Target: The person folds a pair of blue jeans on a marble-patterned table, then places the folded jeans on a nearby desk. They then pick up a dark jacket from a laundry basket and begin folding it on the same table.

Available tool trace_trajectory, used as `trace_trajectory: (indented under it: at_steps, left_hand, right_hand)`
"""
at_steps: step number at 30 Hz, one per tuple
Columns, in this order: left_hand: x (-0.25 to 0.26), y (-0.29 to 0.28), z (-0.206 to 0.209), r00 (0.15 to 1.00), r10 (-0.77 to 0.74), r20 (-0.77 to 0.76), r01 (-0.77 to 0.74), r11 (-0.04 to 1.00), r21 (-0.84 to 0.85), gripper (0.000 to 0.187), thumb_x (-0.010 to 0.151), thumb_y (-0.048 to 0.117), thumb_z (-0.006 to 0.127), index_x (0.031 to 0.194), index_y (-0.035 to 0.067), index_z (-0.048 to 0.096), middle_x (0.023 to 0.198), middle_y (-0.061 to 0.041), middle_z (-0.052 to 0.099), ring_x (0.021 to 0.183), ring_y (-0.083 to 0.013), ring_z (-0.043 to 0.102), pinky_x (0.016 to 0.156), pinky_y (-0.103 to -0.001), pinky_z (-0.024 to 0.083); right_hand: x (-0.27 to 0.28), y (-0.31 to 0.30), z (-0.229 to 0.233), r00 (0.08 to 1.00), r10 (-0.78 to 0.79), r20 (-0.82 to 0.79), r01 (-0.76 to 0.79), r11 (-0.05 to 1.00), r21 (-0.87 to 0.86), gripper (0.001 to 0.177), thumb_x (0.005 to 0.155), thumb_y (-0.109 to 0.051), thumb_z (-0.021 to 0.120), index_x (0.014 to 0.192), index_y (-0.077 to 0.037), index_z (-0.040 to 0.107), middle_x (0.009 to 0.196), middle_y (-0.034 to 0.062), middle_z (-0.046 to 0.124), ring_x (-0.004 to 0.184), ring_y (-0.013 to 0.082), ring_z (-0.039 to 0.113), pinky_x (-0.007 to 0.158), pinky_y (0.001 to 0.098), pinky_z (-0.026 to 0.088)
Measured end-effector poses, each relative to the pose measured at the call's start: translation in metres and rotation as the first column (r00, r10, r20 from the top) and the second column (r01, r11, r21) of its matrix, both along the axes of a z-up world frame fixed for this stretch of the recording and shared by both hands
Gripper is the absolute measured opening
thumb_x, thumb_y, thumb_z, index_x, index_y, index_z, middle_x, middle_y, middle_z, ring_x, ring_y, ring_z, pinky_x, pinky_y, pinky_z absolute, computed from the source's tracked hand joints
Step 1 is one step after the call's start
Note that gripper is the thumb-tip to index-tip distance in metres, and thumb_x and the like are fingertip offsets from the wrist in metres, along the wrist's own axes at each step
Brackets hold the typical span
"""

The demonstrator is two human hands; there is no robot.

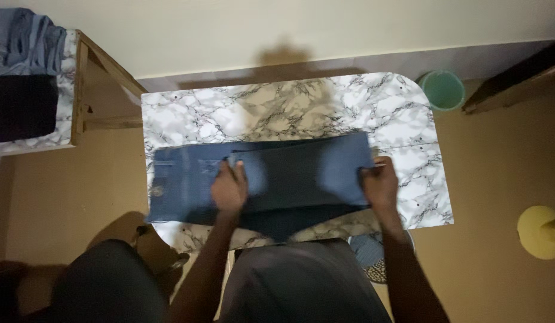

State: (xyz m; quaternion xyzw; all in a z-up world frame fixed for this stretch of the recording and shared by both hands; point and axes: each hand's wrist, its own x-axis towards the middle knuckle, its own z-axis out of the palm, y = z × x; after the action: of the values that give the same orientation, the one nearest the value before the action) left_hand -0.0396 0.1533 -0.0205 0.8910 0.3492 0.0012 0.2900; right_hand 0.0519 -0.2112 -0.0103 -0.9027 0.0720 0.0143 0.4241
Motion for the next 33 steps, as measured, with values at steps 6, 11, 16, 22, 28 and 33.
trace_trajectory:
  at_steps: [6,11,16,22,28,33]
  left_hand:
    - [0.020,-0.081,-0.028,0.948,-0.159,0.275,0.199,0.972,-0.124,0.054,0.100,0.044,0.057,0.128,-0.002,0.053,0.098,-0.030,0.071,0.084,-0.0469,0.071,0.071,-0.056,0.054]
    - [0.037,-0.115,-0.019,0.974,-0.151,0.170,0.190,0.950,-0.247,0.055,0.101,0.036,0.059,0.138,-0.001,0.045,0.099,-0.028,0.071,0.084,-0.0425,0.071,0.071,-0.054,0.055]
    - [0.030,-0.103,0.030,0.969,-0.091,0.231,0.182,0.893,-0.411,0.043,0.104,0.036,0.053,0.136,0.006,0.053,0.095,-0.022,0.071,0.080,-0.0342,0.069,0.068,-0.049,0.056]
    - [0.004,-0.038,0.064,0.947,-0.064,0.315,0.137,0.967,-0.216,0.041,0.104,0.040,0.055,0.127,0.006,0.058,0.098,-0.008,0.060,0.077,-0.0187,0.065,0.061,-0.041,0.057]
    - [-0.019,0.035,0.049,0.996,-0.019,0.089,0.035,0.983,-0.178,0.035,0.102,0.034,0.063,0.104,0.000,0.059,0.075,-0.018,0.066,0.067,-0.0316,0.065,0.064,-0.044,0.052]
    - [-0.008,0.017,0.027,0.996,0.080,0.039,-0.084,0.989,0.123,0.041,0.107,0.041,0.053,0.117,0.002,0.058,0.083,-0.027,0.070,0.077,-0.0488,0.067,0.070,-0.058,0.051]
  right_hand:
    - [0.037,-0.087,-0.019,0.992,0.015,0.125,0.012,0.976,-0.217,0.033,0.089,-0.005,0.070,0.119,-0.001,0.058,0.094,0.0212,0.070,0.084,0.0333,0.069,0.076,0.0444,0.054]
    - [0.034,-0.104,-0.027,0.990,0.035,0.140,0.050,0.827,-0.561,0.041,0.091,-0.013,0.070,0.130,-0.002,0.062,0.122,0.0289,0.063,0.116,0.0463,0.057,0.100,0.0541,0.047]
    - [0.020,-0.083,-0.022,0.945,0.167,0.282,-0.004,0.866,-0.500,0.064,0.090,-0.016,0.066,0.148,0.004,0.049,0.145,0.0342,0.050,0.137,0.0541,0.042,0.111,0.0645,0.035]
    - [0.001,-0.029,-0.008,0.929,0.300,0.217,-0.149,0.838,-0.524,0.066,0.094,-0.023,0.059,0.153,0.002,0.043,0.160,0.0360,0.034,0.149,0.0566,0.025,0.119,0.0681,0.018]
    - [-0.035,0.065,0.004,0.749,0.590,0.300,-0.353,0.739,-0.573,0.068,0.104,-0.030,0.056,0.159,0.003,0.033,0.170,0.0295,0.017,0.160,0.0458,0.012,0.128,0.0646,0.010]
    - [-0.048,0.137,-0.008,0.654,0.753,-0.071,-0.670,0.534,-0.516,0.070,0.097,-0.039,0.065,0.156,-0.010,0.038,0.170,0.0178,0.023,0.159,0.0375,0.013,0.126,0.0595,0.009]
